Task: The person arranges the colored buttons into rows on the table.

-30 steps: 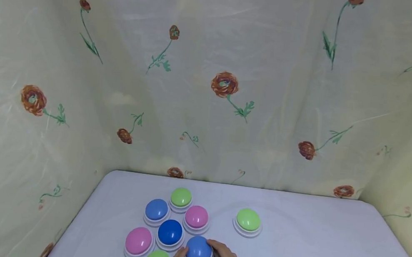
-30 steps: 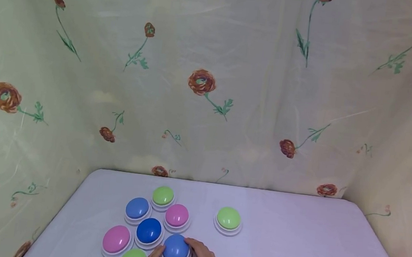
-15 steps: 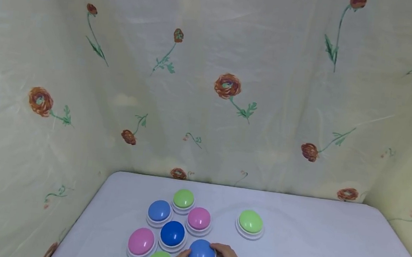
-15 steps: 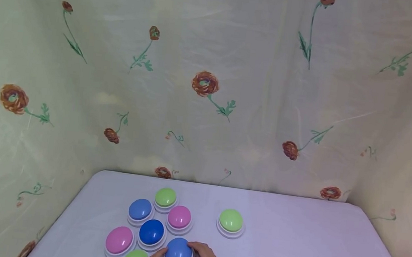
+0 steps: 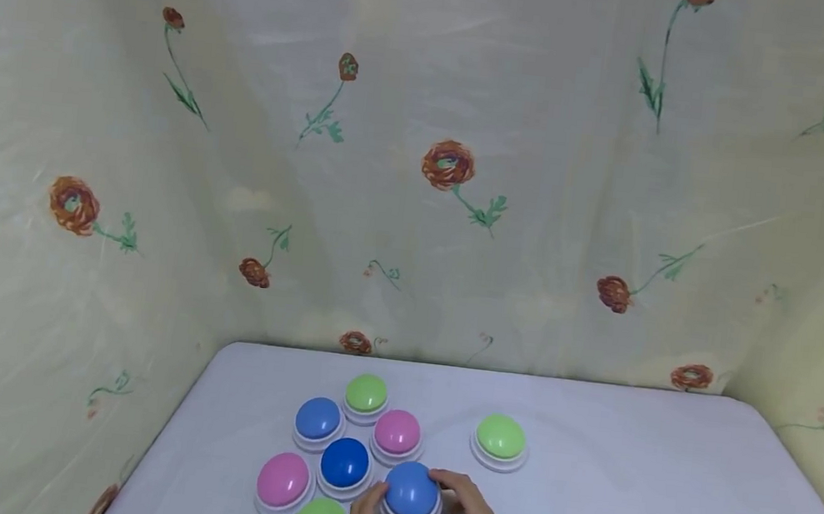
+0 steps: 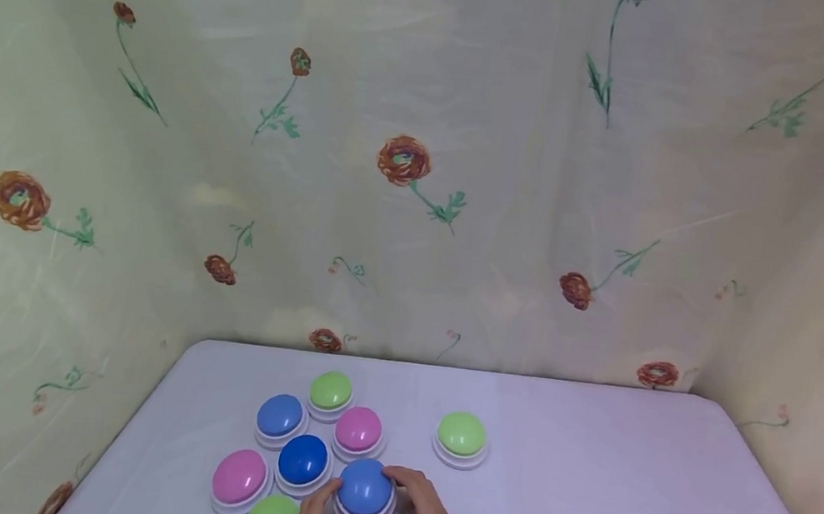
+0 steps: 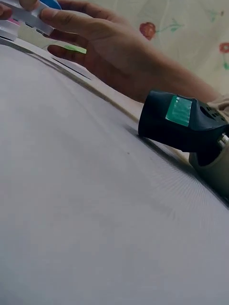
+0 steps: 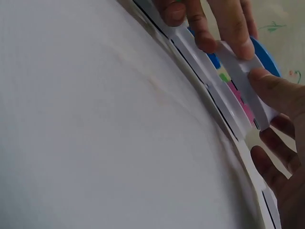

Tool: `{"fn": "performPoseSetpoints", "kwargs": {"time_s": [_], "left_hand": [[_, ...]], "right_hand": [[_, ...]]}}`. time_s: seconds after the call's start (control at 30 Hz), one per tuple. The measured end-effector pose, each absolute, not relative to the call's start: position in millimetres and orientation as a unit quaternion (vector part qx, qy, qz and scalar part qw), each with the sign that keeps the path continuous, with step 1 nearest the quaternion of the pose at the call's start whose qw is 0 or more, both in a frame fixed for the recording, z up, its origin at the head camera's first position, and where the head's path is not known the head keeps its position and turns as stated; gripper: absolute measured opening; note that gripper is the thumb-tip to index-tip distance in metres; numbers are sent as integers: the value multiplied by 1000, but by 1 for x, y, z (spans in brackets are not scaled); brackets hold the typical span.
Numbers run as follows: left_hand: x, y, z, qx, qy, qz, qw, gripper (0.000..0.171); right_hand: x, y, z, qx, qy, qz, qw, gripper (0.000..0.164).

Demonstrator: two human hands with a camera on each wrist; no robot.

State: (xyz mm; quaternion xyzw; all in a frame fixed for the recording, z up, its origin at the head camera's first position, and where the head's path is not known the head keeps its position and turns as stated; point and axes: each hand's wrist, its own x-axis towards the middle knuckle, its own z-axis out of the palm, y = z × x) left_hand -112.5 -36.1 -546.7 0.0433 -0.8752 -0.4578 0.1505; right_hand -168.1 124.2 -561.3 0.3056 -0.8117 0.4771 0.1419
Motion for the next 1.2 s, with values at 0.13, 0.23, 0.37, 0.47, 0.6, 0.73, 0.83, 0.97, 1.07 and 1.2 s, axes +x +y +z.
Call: {"fn": "performPoseSetpoints", "kwargs": {"time_s": [0.13, 0.23, 0.37, 0.47, 0.6, 0.73, 0.83, 0.97, 1.07, 1.2], "left_hand": [[-122, -26, -545, 2, -852, -496, 169, 59], [-131, -14, -544, 3, -845, -504, 180, 61], [-140, 3, -541, 26, -845, -503, 183, 62], [-147, 15, -542, 26, -842, -500, 200, 61], [-158, 31, -542, 12, -841, -499, 207, 61], [-167, 46, -544, -22, -832, -504, 230, 61], [-175, 57, -546, -46, -825, -506, 249, 61], [-183, 70, -548, -57, -822, -510, 247, 60], [-186, 79, -549, -52, -822, -521, 223, 59], [-189, 92, -548, -33, -828, -535, 165, 60]], "right_hand": [[-169, 133, -550, 299, -809, 480, 162, 61], [-173, 142, -547, 284, -813, 480, 169, 62], [-179, 155, -547, 267, -816, 475, 191, 64], [-180, 164, -544, 250, -821, 468, 210, 64], [-182, 176, -542, 208, -835, 454, 230, 65], [-184, 189, -542, 179, -845, 431, 262, 67], [-187, 198, -543, 165, -847, 423, 276, 68], [-189, 209, -544, 142, -848, 422, 287, 68], [-190, 215, -544, 124, -843, 428, 300, 68], [-190, 222, -547, 100, -839, 437, 307, 67]]}}
